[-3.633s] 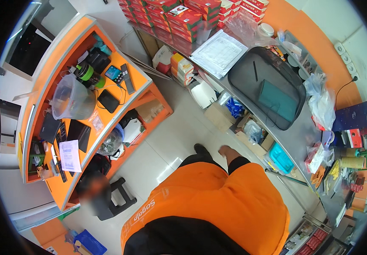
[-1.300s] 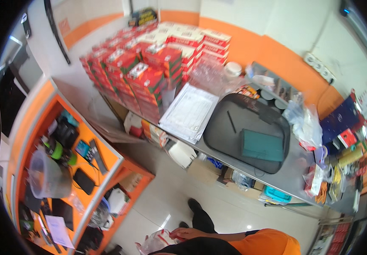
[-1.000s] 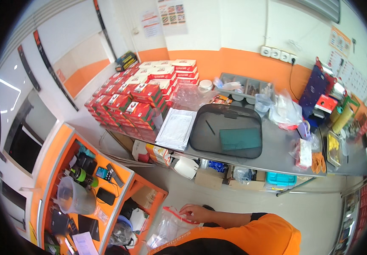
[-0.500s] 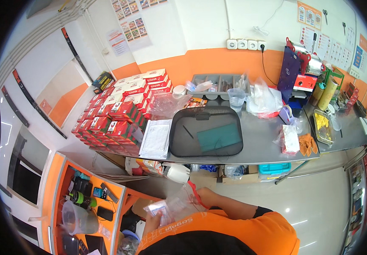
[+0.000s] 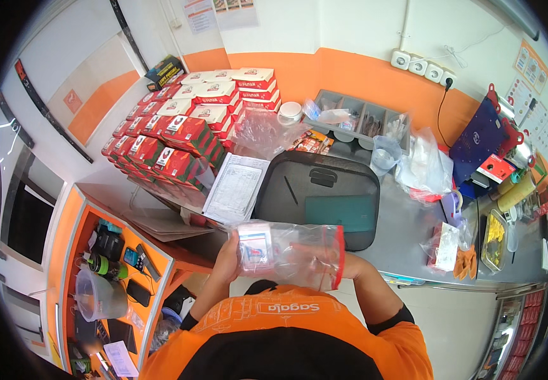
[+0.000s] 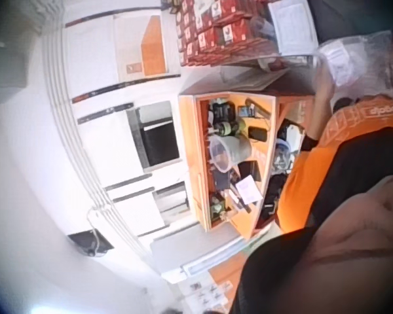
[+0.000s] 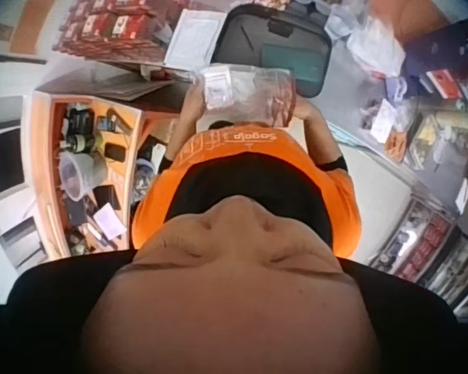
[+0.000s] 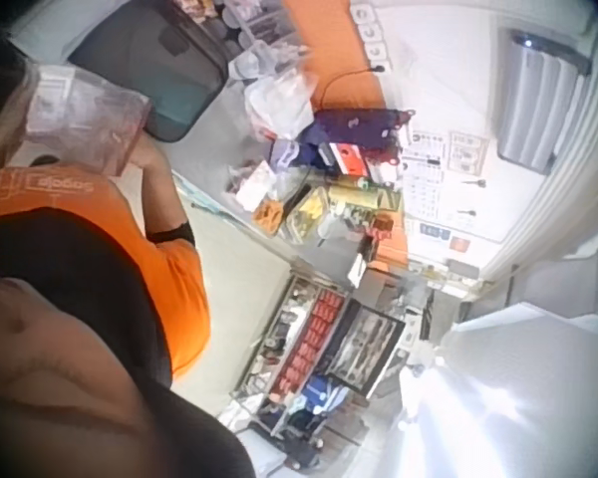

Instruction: The person scoops green dried herbs from a large clear container into small transparent plastic bags using a metal scoop. They seal each bag and place it on the counter, repeating the process continuously.

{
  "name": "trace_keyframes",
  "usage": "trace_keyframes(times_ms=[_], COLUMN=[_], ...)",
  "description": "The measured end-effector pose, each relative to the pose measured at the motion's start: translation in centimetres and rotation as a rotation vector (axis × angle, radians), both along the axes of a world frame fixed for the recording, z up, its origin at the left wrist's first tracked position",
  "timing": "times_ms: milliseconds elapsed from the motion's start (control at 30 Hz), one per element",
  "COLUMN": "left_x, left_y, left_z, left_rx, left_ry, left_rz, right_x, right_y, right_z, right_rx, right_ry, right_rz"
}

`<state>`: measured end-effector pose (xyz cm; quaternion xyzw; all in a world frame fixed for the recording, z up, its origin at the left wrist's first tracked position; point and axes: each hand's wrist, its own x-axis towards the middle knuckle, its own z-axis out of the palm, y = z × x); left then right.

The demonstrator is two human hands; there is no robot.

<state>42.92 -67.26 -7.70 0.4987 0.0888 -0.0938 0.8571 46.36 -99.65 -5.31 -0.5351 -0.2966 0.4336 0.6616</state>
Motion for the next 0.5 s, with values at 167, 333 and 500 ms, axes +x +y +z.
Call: trace_keyframes(times_ms=[167, 333, 500], left_x=[6.0, 13.0, 15.2], left_y=[0.3, -1.5, 0.3], left_z=[1.5, -0.4, 1.6], left_rx=[0.144, 0.602, 0.563], left_ry=[0.027, -0.539, -0.572], left_rz=[-0.123, -0.318, -0.353], right_x=[4.2, 6.9, 9.2], right_y=[4.7, 8.1, 9.5], right_z=[0.3, -1.0, -3.3], right_rx=[0.134, -0.058, -0.241], right_ry=[-0.192, -0.202, -0.171], right_rz=[-0.19, -0.442, -0.62])
